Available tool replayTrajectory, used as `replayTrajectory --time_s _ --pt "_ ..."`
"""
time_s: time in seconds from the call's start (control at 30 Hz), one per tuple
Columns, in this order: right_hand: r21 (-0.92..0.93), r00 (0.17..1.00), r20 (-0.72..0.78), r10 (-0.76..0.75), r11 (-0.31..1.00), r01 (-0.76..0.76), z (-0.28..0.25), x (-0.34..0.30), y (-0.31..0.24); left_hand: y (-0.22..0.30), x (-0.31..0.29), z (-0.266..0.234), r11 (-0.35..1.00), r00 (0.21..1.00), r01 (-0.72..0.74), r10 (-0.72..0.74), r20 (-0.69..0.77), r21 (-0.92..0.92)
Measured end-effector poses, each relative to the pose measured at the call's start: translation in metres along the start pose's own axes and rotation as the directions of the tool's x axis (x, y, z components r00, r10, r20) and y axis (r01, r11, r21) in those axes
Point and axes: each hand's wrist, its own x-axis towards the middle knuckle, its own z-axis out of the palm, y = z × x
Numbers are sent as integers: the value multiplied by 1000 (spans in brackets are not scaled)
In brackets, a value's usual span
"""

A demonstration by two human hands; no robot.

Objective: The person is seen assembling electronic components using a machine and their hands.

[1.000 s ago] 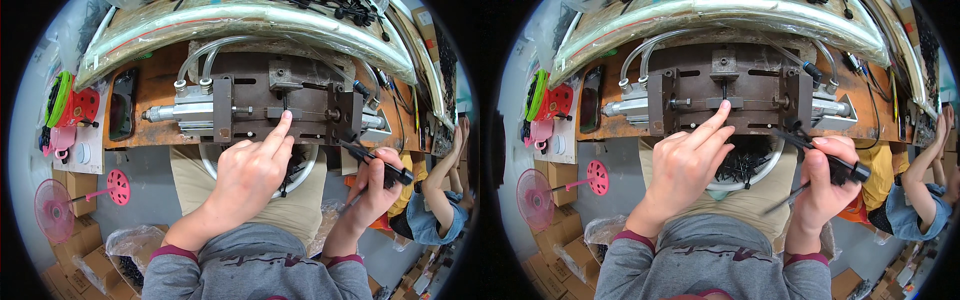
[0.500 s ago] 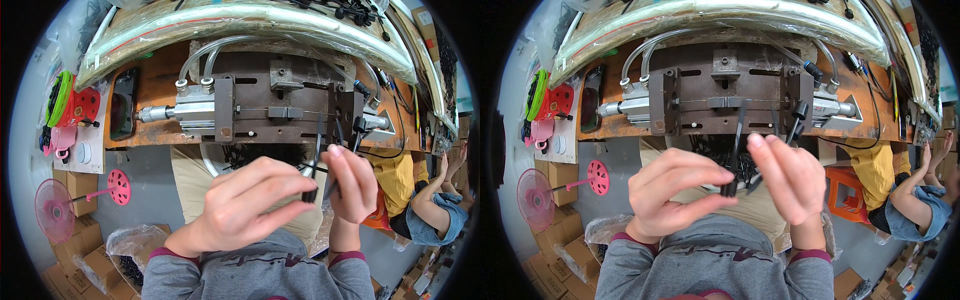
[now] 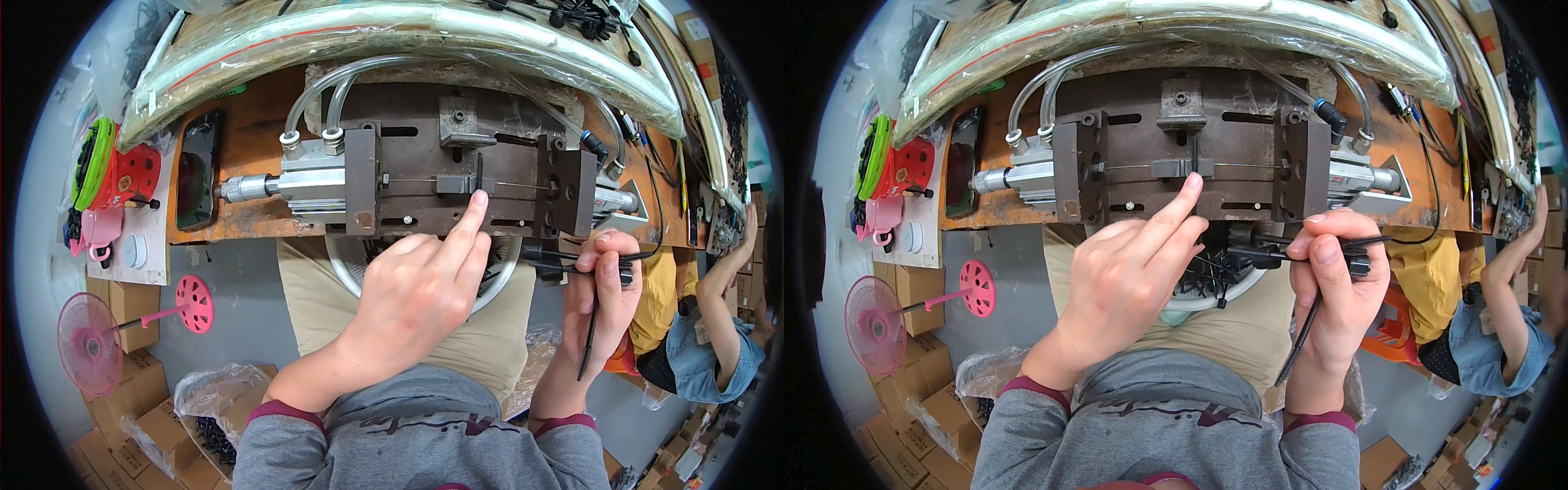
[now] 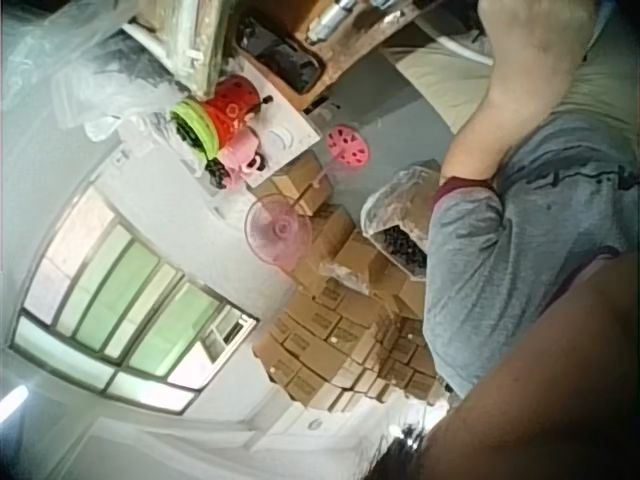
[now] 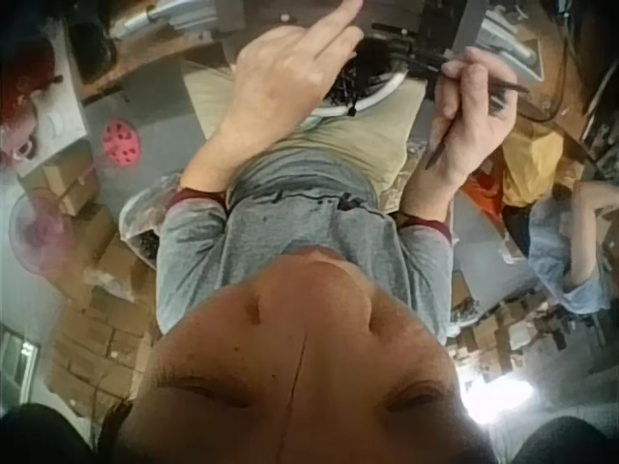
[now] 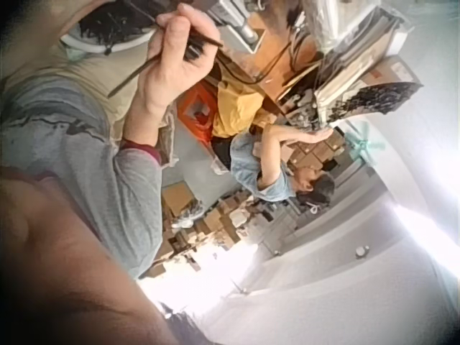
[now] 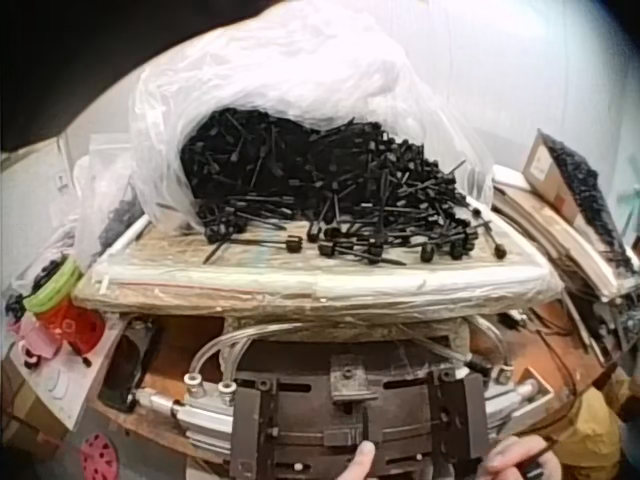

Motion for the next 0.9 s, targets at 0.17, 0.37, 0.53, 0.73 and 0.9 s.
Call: replayTrajectory --time_s 0.17,0.37,0.53,0.73,0.9 --pt "65 995 16 101 993 -102 2 1 -2 3 7 -7 996 1000 -9 9 2 93" --pt "81 990 22 140 987 -141 0 1 1 3 6 -8 990 1000 -6 2 29 142" --pt "146 982 74 174 972 -183 0 2 2 0 9 -6 994 1000 -8 8 5 106" --pt "286 959 101 267 915 -284 4 3 1 -1 9 -7 995 1000 6 -6 8 103" --pt "281 952 82 296 909 -307 7 2 -3 -3 10 -17 997 998 54 -52 34 -60"
